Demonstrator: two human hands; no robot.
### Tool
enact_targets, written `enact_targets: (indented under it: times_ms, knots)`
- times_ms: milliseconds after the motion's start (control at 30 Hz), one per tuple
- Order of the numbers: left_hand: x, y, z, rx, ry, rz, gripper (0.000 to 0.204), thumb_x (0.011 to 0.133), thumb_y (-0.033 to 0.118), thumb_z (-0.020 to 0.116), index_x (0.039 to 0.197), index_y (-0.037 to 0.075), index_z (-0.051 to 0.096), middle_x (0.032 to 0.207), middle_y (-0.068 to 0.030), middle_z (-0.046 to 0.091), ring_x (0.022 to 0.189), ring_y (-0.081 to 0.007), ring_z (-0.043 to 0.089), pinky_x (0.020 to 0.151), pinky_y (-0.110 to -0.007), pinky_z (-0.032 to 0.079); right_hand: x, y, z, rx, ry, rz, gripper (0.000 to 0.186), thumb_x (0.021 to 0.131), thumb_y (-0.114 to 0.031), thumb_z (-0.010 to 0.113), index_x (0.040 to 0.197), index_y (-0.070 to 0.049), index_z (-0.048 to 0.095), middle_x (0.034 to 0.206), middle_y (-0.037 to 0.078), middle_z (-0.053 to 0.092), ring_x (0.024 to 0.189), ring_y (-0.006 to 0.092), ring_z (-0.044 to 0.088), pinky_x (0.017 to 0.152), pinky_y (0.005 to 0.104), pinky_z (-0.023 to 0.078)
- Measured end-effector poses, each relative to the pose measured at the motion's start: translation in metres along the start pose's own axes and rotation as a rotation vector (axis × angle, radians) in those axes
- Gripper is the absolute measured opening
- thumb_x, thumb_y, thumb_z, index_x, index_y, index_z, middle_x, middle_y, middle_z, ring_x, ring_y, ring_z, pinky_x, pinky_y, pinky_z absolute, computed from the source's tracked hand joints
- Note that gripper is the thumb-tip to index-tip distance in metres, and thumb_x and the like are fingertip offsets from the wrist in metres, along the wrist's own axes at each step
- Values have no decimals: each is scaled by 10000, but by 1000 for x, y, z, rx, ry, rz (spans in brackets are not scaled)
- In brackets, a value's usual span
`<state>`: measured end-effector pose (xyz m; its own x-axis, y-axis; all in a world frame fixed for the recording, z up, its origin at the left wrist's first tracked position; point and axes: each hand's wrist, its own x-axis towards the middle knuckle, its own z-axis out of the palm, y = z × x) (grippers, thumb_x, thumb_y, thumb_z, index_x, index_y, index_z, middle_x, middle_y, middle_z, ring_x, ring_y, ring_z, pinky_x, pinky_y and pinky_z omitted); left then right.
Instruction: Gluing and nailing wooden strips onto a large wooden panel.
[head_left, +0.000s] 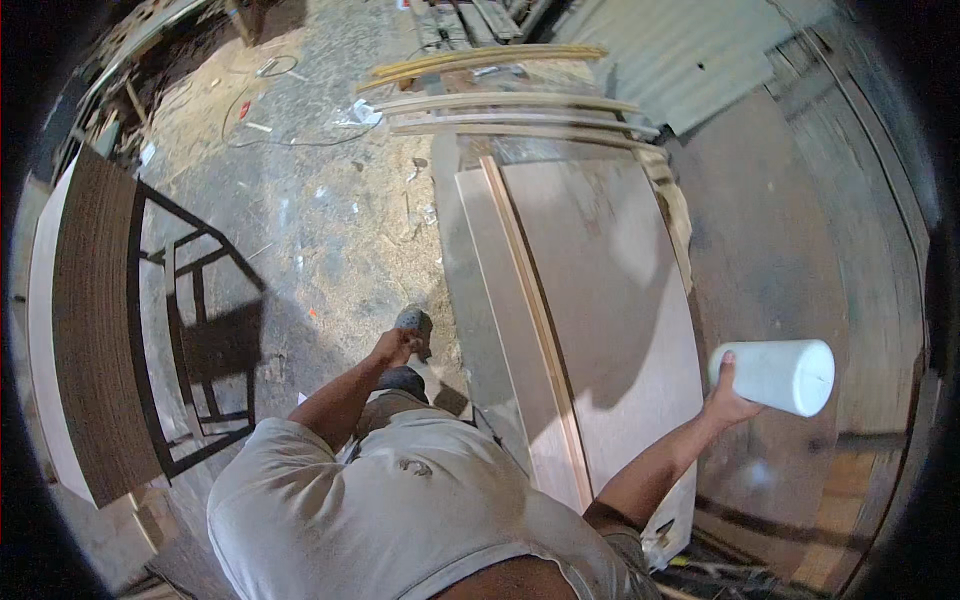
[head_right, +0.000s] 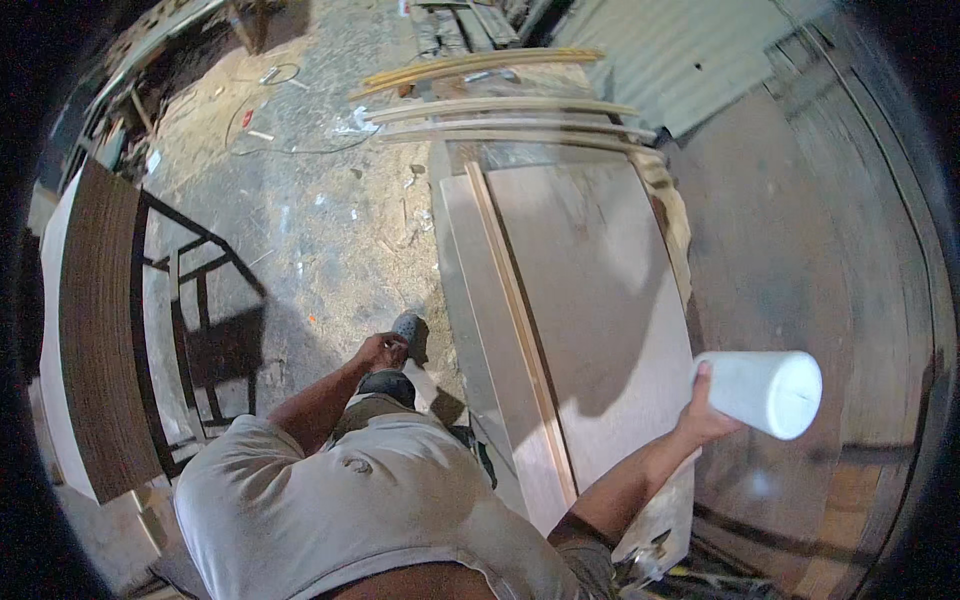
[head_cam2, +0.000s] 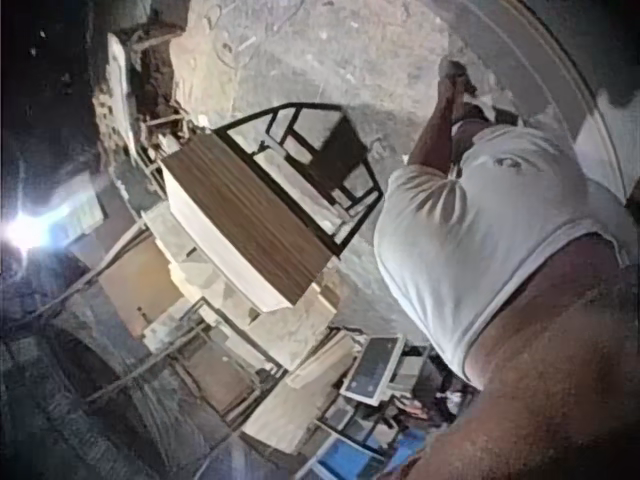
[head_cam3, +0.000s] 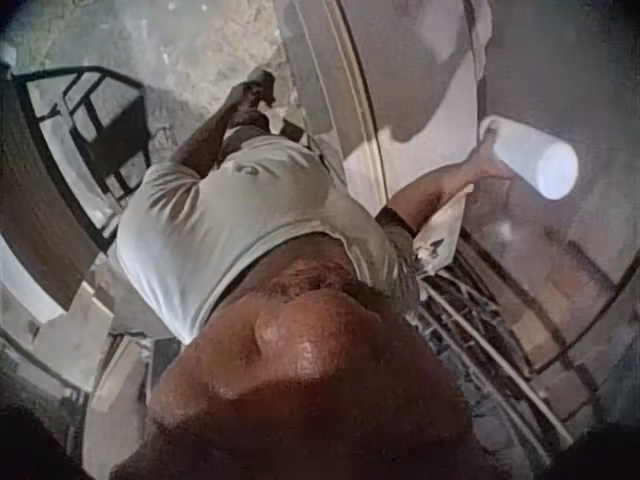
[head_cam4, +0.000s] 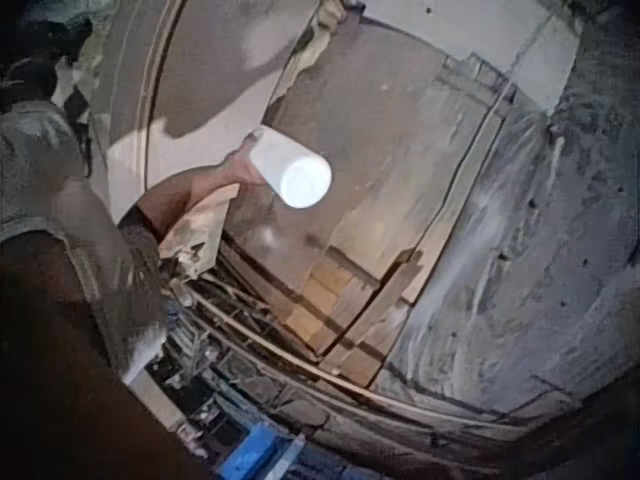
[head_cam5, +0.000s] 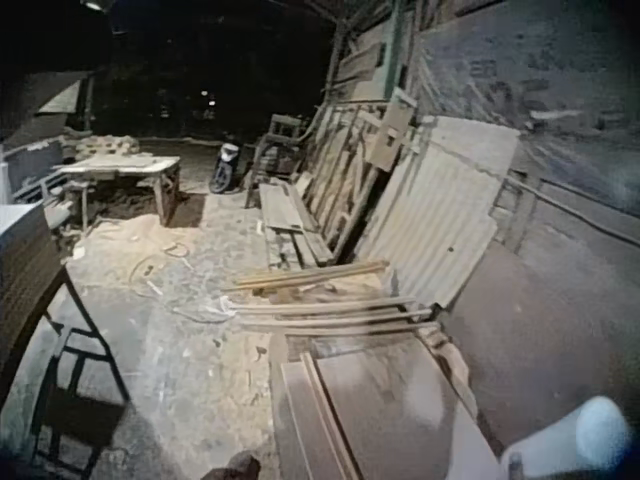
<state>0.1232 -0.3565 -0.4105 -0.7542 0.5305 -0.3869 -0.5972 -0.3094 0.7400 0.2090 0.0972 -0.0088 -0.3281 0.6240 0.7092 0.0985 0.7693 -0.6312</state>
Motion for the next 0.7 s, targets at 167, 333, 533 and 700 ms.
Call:
enact_targets:
  times_ms: [167,333,533,700]
  knots:
    - [15,147,50,353,339,304,395,943,361,460,1133,33,570,884,-42,585,804,-128,533,735,-286,432,-27,-65,104,1068,-199,299,694,656,-243,746,1189,74,433,1007,209,552,896,296,576,767,419,505]
    - [61,277,134,-266,170,593,605,938,539,287,1277,68,459,1050,-92,600,892,-191,564,786,-340,448,-136,-69,193,868,-500,333,606,750,-270,679,1223,9,421,1070,174,547,966,317,563,819,450,484]
    - [44,280,194,-394,82,298,598,948,522,264,1349,97,390,1207,-100,531,1028,-227,536,946,-370,402,-181,-103,215,542,-1511,477,808,609,-235,788,1261,-29,356,1041,135,549,963,258,555,848,393,463]
    - [54,201,149,-53,265,210,467,947,438,398,1230,75,476,999,-84,565,867,-167,552,792,-327,450,-172,-89,188,554,-1465,546,773,599,-275,788,1229,-36,409,1046,124,551,948,238,559,849,389,460]
